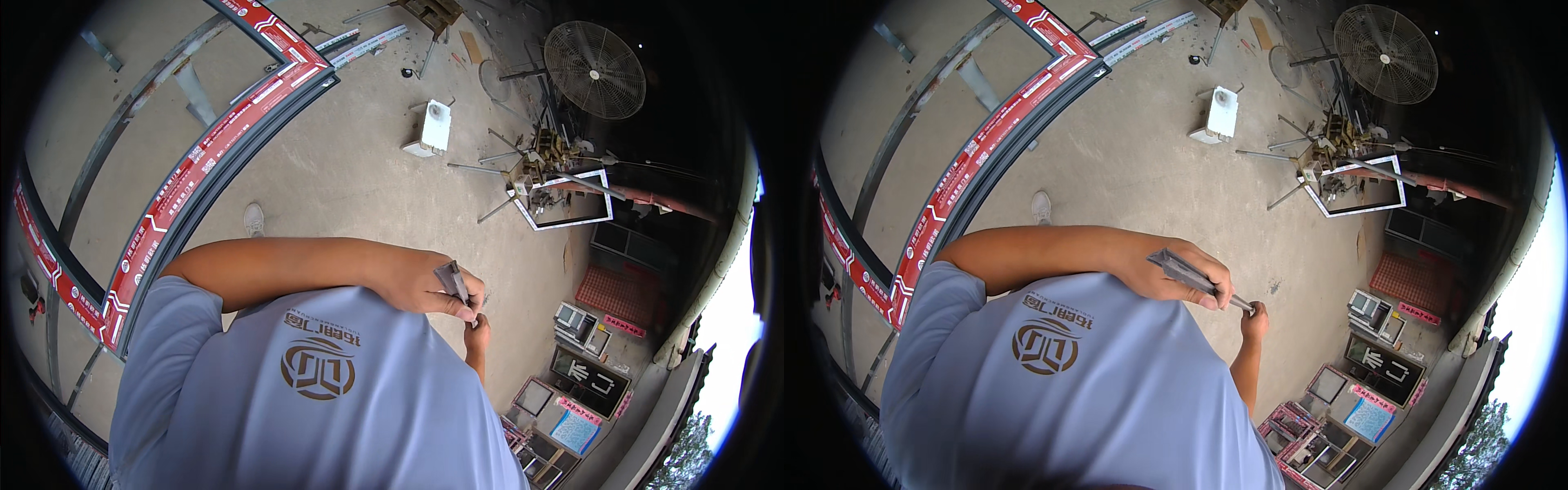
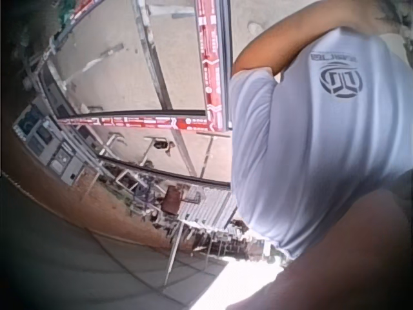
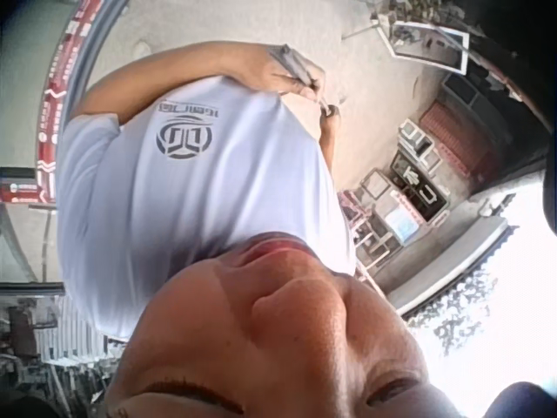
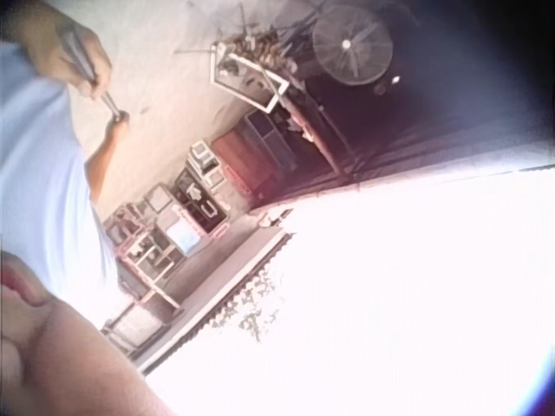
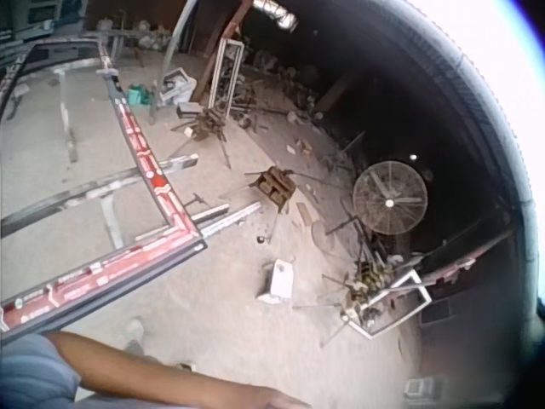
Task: The person assembles a window frame by fitting metal profiles into a frame structure. They measure the frame with a tape measure, retrieve additional profiles from a pile, and insert them into the frame slots. The person also uses a straight metal bar to align or adjust components.
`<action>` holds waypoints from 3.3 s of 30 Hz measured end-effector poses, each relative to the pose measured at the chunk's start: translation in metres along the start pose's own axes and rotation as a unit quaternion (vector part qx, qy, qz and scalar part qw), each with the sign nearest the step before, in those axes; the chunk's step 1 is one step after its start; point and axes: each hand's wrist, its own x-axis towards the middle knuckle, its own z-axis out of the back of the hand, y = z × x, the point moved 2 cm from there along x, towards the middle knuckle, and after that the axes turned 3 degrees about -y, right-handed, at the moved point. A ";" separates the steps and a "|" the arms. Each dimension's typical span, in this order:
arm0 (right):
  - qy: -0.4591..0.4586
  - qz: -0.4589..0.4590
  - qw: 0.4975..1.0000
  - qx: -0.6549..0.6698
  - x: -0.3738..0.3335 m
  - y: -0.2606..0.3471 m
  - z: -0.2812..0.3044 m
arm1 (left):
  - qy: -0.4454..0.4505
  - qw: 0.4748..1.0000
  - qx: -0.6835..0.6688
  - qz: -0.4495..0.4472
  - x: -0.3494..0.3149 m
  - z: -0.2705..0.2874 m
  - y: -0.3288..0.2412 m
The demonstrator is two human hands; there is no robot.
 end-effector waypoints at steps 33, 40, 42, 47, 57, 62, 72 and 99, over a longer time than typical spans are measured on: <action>-0.259 -0.296 0.879 0.271 -0.074 0.080 -0.031 | -0.037 0.937 0.292 -0.190 0.042 -0.017 -0.033; -0.242 -0.362 0.527 0.730 -0.082 0.098 -0.002 | -0.049 0.925 0.265 -0.267 0.061 -0.056 -0.049; -0.245 -0.339 0.464 0.781 -0.083 0.095 -0.006 | -0.037 0.921 0.267 -0.281 0.065 -0.064 -0.052; -0.279 -0.273 0.430 0.814 -0.083 0.094 -0.019 | -0.004 0.919 0.281 -0.276 0.069 -0.078 -0.056; -0.318 -0.338 0.347 0.815 -0.074 0.111 0.023 | -0.018 0.922 0.278 -0.268 0.067 -0.076 -0.062; -0.269 -0.302 0.286 0.869 -0.050 0.100 0.026 | -0.044 0.949 0.246 -0.193 0.071 -0.049 -0.059; -0.225 -0.332 0.243 0.883 0.030 0.067 -0.003 | -0.345 0.930 0.098 -0.078 0.049 0.096 -0.032; -0.449 -0.420 0.213 0.760 0.034 -0.207 -0.004 | -0.205 0.688 0.683 0.137 0.245 0.136 0.269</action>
